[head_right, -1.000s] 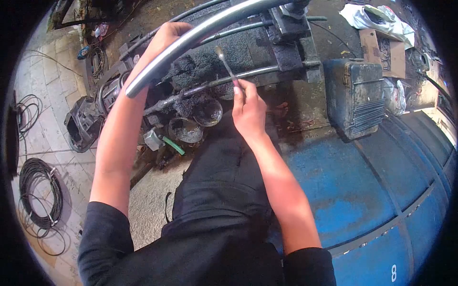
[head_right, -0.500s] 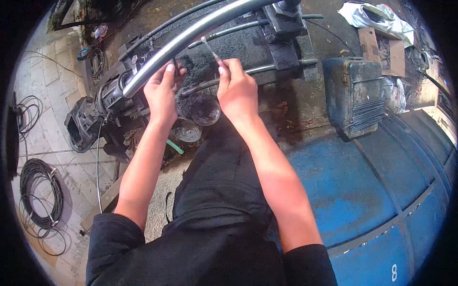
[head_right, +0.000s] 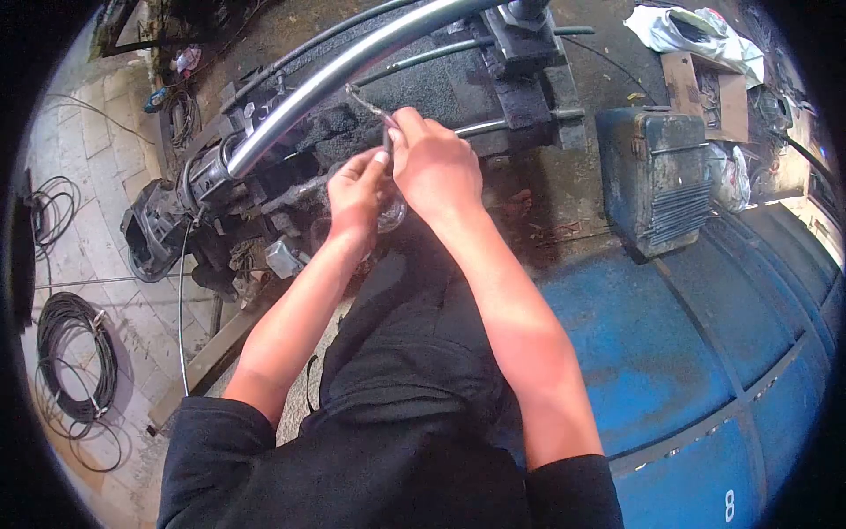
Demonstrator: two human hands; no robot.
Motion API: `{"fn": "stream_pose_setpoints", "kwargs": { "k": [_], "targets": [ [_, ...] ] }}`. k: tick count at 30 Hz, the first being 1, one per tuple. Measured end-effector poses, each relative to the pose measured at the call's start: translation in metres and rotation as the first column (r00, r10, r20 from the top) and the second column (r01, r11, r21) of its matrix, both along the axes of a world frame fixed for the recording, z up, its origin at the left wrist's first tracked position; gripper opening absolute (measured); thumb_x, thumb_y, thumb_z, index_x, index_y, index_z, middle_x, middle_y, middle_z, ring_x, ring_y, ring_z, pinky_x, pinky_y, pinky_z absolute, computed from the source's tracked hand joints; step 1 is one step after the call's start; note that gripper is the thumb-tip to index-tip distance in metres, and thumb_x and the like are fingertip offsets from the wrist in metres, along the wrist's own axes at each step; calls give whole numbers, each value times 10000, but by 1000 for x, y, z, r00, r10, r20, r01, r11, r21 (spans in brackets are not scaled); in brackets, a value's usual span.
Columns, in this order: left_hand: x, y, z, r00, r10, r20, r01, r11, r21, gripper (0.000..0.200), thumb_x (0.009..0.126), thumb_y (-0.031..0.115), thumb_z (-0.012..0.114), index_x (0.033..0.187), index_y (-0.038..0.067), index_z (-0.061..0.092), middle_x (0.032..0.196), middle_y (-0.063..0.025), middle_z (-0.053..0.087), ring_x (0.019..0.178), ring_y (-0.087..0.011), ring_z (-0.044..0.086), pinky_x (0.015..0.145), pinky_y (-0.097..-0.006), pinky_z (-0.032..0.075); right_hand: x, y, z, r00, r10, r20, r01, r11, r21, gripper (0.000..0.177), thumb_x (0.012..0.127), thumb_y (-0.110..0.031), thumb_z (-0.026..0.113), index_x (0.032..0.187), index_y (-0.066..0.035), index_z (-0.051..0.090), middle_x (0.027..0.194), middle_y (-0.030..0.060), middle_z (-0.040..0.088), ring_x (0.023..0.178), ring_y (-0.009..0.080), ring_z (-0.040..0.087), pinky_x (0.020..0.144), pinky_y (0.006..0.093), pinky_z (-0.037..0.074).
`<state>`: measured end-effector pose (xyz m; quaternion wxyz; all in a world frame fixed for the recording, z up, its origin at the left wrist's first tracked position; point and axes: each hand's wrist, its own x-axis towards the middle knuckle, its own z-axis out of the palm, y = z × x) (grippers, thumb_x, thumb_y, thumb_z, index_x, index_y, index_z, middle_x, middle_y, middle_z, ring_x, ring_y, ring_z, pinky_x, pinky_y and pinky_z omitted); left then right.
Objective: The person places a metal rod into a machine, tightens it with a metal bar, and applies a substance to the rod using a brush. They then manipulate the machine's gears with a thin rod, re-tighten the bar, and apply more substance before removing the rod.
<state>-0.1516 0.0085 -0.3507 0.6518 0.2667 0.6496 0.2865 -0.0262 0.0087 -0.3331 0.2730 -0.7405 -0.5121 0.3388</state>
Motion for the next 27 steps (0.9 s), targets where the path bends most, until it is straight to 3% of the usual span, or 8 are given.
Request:
{"fn": "stream_pose_setpoints", "kwargs": {
  "k": [4,6,11,18,20,24,26,27],
  "targets": [
    [18,-17,-18,984,-175,-30,176,984,32,251,981,183,586,990,-52,674,882,-43,684,783,-71,578,681,-247,476,0,0,4,984,-139,-113,137,990,-27,157,956,-179,576,1057,-64,611,908,212,681,890,405,659,746,463,518],
    [24,-24,-19,973,-230,4,230,972,58,249,961,203,599,921,-33,669,854,-31,683,793,-80,569,682,-277,485,-1,-8,0,987,11,-160,-35,988,-152,165,962,-233,563,1063,-104,579,883,207,675,859,431,651,711,507,498],
    [51,-26,-37,813,-461,-356,563,777,280,256,903,226,612,980,-18,616,896,-201,690,864,-278,687,745,-399,497,-4,-14,-8,931,-273,-242,284,959,8,153,966,-194,567,1074,-87,571,810,214,669,803,432,657,684,484,496],
    [84,-2,-72,542,-575,-613,829,485,278,245,893,192,601,1086,41,610,1062,-165,644,1010,-269,627,823,-391,484,-2,-17,-11,976,-147,-163,135,987,-85,162,965,-228,569,1072,-109,594,838,176,690,900,402,654,852,578,400],
    [88,2,-77,454,-573,-682,883,393,258,258,890,183,598,1116,57,608,1110,-155,631,1051,-266,610,845,-388,481,1,-21,-16,989,99,111,-103,994,31,147,934,-127,596,1071,-75,597,868,174,649,918,395,597,839,473,444],
    [93,7,-85,272,-535,-800,960,214,183,301,884,164,592,1176,91,604,1205,-134,604,1135,-261,575,889,-383,473,6,-20,-20,999,16,35,-21,987,159,124,911,-95,613,1029,-58,605,891,178,564,972,376,497,886,495,383],
    [97,9,-89,178,-500,-847,983,124,133,329,881,154,589,1207,108,602,1252,-124,591,1176,-258,558,912,-381,470,7,-22,-15,967,124,224,-163,973,165,152,913,-92,613,1055,-40,604,922,196,594,996,396,519,884,475,420],
    [98,10,-90,130,-481,-867,991,80,104,344,880,149,587,1222,116,601,1276,-119,585,1197,-257,550,923,-380,468,3,-26,-19,995,76,70,-86,985,149,172,914,-97,614,1074,-34,603,956,215,609,1010,407,545,899,464,433]
  ]
}}
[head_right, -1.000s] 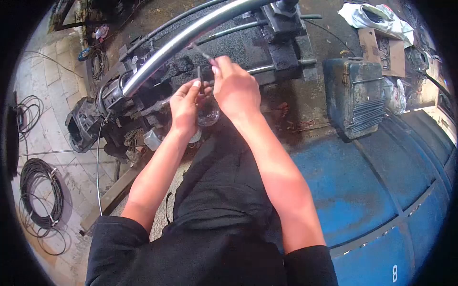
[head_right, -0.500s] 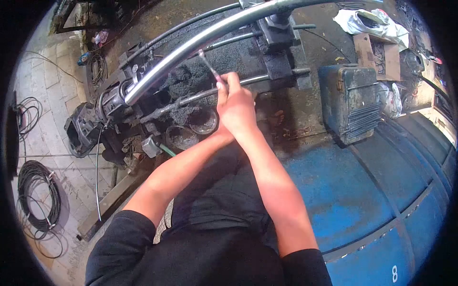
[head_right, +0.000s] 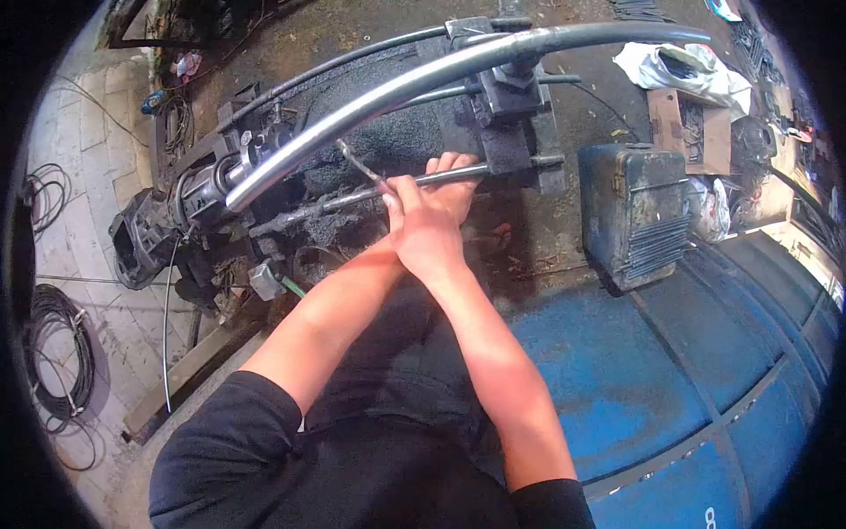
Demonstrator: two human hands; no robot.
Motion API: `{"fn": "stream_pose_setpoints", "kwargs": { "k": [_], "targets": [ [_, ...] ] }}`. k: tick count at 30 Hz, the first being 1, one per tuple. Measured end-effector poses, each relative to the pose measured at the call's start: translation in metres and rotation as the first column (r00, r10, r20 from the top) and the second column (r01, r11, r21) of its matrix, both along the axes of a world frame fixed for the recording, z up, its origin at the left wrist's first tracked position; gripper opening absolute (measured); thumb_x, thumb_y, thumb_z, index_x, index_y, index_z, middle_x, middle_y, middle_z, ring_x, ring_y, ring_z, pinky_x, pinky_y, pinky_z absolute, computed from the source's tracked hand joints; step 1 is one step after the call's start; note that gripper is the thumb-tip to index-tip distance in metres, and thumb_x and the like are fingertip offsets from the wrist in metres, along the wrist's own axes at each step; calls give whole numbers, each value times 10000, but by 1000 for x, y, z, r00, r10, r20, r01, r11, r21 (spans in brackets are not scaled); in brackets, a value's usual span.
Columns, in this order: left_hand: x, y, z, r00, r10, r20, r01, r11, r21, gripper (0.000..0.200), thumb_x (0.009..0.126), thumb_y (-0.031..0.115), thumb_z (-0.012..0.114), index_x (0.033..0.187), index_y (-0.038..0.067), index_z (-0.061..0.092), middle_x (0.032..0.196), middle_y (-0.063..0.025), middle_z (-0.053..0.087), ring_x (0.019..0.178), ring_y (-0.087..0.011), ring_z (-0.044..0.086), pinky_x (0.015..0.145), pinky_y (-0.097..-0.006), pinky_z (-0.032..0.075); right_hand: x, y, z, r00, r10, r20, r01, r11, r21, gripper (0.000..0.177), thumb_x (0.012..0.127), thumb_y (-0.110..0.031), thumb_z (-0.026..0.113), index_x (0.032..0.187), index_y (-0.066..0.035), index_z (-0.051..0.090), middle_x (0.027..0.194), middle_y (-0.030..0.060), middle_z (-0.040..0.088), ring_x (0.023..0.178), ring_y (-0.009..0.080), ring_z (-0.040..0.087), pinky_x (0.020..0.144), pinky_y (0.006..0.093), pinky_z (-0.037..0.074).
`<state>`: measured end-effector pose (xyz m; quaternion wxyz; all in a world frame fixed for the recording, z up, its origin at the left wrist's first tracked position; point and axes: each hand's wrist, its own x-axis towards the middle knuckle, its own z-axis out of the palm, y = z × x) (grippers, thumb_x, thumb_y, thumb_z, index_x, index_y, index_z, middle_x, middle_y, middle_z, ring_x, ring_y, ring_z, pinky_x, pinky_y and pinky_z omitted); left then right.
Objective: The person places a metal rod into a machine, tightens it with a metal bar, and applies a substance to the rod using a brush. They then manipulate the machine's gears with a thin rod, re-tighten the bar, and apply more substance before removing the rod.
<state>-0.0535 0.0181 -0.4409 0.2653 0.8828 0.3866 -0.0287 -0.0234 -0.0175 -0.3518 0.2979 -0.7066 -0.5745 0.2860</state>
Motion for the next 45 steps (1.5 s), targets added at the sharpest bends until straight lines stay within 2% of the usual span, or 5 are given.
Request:
{"fn": "stream_pose_setpoints", "kwargs": {
  "k": [11,20,31,35,45],
  "targets": [
    [6,-17,9,941,185,282,-281,892,355,476,877,202,624,1320,58,530,1405,-178,470,1298,-347,450,1030,-476,392,11,13,-14,981,31,193,-61,986,156,171,949,-181,574,1099,-99,571,949,183,689,913,396,658,838,461,504],
    [-50,-44,54,743,633,218,-388,673,-630,289,892,207,563,1052,-32,592,1007,-283,658,1004,-461,607,856,-524,465,14,6,-14,975,-64,-211,47,995,-84,192,969,-154,567,1129,-51,543,929,237,677,901,427,662,722,484,521],
    [-54,-45,35,819,520,240,-343,781,-522,186,831,172,618,834,-5,678,840,-195,693,823,-376,681,725,-446,518,32,-48,-21,937,-187,-294,128,970,-207,225,975,-182,528,1153,-47,504,958,241,669,913,451,649,750,510,512],
    [-36,-44,48,679,734,29,-498,489,-716,356,919,321,620,816,-12,691,670,-139,668,630,-201,663,622,-372,494,47,-101,-29,943,-286,-169,251,947,-201,294,946,-154,540,1167,-6,415,922,263,643,853,472,642,719,522,501],
    [9,-47,38,736,677,13,-464,519,-718,296,907,230,503,933,7,696,892,-204,696,894,-343,688,801,-427,510,72,-123,-95,972,-212,-98,210,977,-28,197,881,-77,525,1059,-25,461,962,230,590,865,476,596,736,539,465]
  ]
}}
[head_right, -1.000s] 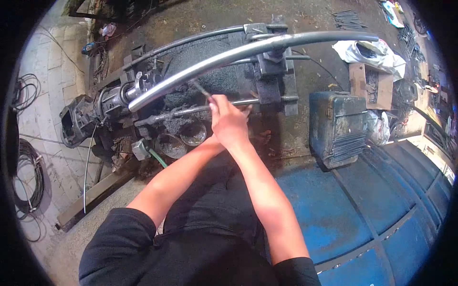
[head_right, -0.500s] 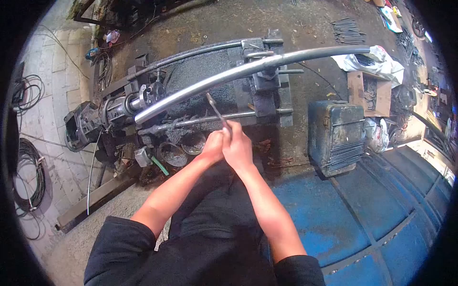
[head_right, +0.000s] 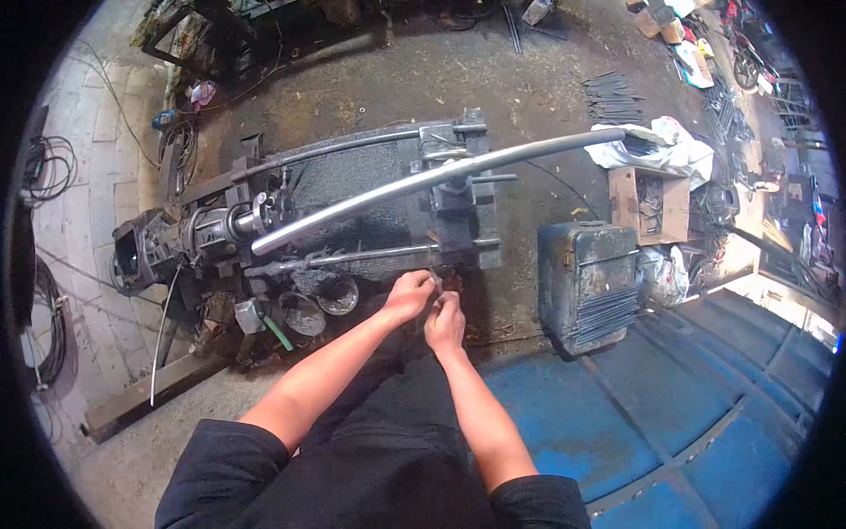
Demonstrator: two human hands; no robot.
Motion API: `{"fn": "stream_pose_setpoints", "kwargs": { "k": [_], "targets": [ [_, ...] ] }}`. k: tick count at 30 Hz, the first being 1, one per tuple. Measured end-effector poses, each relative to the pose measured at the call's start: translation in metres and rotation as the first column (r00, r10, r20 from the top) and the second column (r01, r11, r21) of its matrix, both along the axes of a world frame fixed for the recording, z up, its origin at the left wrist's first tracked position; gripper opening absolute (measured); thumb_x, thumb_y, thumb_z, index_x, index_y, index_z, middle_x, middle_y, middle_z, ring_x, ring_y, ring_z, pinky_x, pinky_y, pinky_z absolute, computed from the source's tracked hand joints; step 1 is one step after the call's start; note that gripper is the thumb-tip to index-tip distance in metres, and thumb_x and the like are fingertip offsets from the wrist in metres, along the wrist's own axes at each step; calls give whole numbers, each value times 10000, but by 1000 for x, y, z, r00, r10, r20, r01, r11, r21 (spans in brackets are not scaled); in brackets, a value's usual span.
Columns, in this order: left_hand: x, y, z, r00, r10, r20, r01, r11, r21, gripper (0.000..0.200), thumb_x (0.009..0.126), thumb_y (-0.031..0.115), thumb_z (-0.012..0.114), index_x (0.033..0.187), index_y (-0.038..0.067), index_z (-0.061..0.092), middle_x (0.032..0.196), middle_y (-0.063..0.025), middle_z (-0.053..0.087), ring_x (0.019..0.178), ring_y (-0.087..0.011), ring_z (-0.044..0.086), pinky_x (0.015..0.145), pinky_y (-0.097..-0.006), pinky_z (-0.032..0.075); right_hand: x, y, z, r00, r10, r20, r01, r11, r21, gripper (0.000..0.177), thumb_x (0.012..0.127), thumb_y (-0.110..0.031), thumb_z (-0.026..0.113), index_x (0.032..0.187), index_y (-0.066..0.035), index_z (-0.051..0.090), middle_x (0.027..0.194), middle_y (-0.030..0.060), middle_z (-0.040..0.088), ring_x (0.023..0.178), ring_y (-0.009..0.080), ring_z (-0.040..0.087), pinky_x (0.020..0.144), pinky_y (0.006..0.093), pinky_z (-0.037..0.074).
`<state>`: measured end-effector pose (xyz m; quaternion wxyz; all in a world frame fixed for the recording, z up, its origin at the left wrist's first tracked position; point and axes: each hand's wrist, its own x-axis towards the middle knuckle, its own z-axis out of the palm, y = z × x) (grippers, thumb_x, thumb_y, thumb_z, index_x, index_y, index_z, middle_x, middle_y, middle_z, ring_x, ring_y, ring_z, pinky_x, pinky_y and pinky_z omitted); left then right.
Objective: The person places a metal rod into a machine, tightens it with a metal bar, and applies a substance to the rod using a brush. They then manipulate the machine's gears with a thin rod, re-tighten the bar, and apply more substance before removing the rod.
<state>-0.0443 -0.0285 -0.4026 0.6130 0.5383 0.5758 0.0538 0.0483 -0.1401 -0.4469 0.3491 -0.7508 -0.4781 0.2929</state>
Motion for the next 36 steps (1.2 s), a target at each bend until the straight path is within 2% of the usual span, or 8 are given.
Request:
{"fn": "stream_pose_setpoints", "kwargs": {
  "k": [6,10,15,21,22,26,30,36],
  "targets": [
    [16,-24,-34,993,55,-107,-54,998,15,314,971,250,484,994,0,673,896,-201,692,883,-316,685,793,-413,505,37,-7,-14,992,128,-19,-129,977,-168,195,884,-61,525,1069,-37,471,990,218,565,920,453,588,732,524,471],
    [30,-30,-38,941,306,145,-318,946,64,313,1002,228,477,1081,-19,651,952,-189,698,890,-267,674,822,-382,497,39,35,7,984,136,113,-121,984,-129,382,884,-108,561,1240,-46,436,1281,227,465,1023,465,582,810,521,506],
    [35,-35,-35,939,341,-39,-336,936,108,340,991,241,491,1177,-9,628,1103,-201,679,1034,-293,651,901,-370,479,37,66,19,977,184,109,-128,912,-389,507,920,-195,533,1382,-43,390,1498,240,315,1233,456,487,999,512,438],
    [18,-55,-3,915,402,6,-399,905,150,359,963,220,538,1220,-21,610,1143,-204,673,1066,-269,648,941,-349,476,29,58,62,852,396,342,-243,878,-412,560,915,-220,544,1423,-45,387,1541,200,275,1171,470,537,934,532,490],
    [13,-57,3,906,422,26,-421,895,146,362,959,214,549,1225,-24,607,1134,-202,678,1050,-257,655,934,-344,481,27,63,94,856,480,191,-334,797,-504,538,902,-176,532,1413,-57,412,1548,191,293,1096,442,601,886,533,518],
    [-18,-61,58,687,622,376,-712,680,177,299,976,131,531,1202,-56,589,1052,-143,692,989,-151,630,872,-306,497,0,70,152,709,702,67,-662,695,-279,492,888,-115,499,1378,-80,481,1467,175,448,1104,365,624,893,491,527],
    [-86,-56,93,616,695,371,-787,527,320,233,983,106,518,1131,-58,594,1020,-104,683,935,-128,607,816,-302,493,-70,99,176,545,827,138,-826,558,-80,478,890,-138,486,1360,-50,506,1433,166,492,1164,356,589,960,442,496],
    [-200,-57,119,245,880,408,-927,90,363,228,973,124,551,1135,-25,612,996,-105,684,912,-142,619,806,-308,502,-203,119,211,377,919,120,-926,371,67,417,901,-143,498,1301,-49,570,1379,163,548,1155,358,598,965,441,493]
  ]
}}
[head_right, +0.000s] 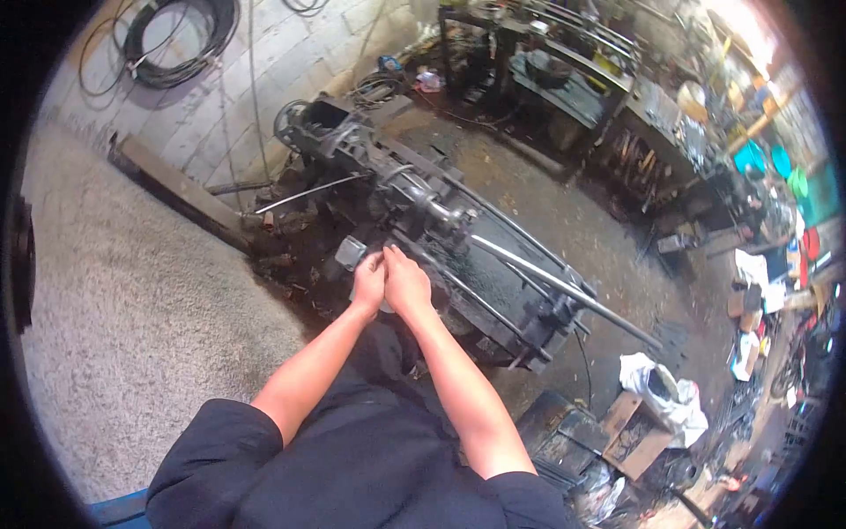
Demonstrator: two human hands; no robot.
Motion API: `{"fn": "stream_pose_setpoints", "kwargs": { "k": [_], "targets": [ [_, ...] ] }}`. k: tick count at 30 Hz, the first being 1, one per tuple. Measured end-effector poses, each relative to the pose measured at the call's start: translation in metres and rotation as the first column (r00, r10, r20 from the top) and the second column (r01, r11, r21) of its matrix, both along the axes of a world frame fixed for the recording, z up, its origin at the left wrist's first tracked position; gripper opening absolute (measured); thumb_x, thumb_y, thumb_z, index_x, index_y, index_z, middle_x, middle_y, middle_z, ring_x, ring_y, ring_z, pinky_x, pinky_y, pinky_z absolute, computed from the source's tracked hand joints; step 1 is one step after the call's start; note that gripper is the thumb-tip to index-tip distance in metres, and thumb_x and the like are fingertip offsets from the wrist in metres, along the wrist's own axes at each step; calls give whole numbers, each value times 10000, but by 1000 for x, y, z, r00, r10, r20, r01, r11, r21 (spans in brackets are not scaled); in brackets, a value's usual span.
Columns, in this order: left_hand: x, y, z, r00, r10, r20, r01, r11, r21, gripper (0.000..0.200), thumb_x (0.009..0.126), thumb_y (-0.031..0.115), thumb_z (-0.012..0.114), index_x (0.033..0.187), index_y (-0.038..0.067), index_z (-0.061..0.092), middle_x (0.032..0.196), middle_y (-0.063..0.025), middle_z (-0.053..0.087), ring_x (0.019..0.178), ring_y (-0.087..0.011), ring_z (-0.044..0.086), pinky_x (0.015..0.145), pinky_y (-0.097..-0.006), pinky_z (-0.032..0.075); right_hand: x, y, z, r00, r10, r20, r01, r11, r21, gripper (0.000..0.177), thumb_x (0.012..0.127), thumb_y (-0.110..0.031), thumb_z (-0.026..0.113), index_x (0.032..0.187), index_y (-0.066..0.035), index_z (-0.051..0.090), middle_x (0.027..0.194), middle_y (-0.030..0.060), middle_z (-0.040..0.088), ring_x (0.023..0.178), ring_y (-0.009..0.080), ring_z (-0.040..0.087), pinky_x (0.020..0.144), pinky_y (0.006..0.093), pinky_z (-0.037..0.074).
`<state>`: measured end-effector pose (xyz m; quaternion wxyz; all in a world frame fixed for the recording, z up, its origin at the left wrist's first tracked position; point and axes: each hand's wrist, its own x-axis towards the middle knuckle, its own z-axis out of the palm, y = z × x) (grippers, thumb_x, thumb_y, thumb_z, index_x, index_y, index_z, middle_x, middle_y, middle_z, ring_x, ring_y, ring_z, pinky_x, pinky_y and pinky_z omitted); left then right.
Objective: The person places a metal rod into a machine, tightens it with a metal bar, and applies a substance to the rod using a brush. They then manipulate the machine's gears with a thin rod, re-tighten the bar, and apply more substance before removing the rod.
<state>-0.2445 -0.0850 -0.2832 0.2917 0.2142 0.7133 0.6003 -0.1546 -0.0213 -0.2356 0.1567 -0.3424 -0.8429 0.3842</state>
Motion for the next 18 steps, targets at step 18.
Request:
{"fn": "stream_pose_setpoints", "kwargs": {
  "k": [18],
  "targets": [
    [-380,22,58,571,-154,-806,430,893,134,459,733,420,796,1118,185,708,1226,-112,517,1142,-314,489,969,-437,397,-343,-2,69,440,-898,-22,-18,15,-1000,281,1049,-260,447,1099,-12,571,829,14,567,748,109,537,724,284,495]
  ]
}}
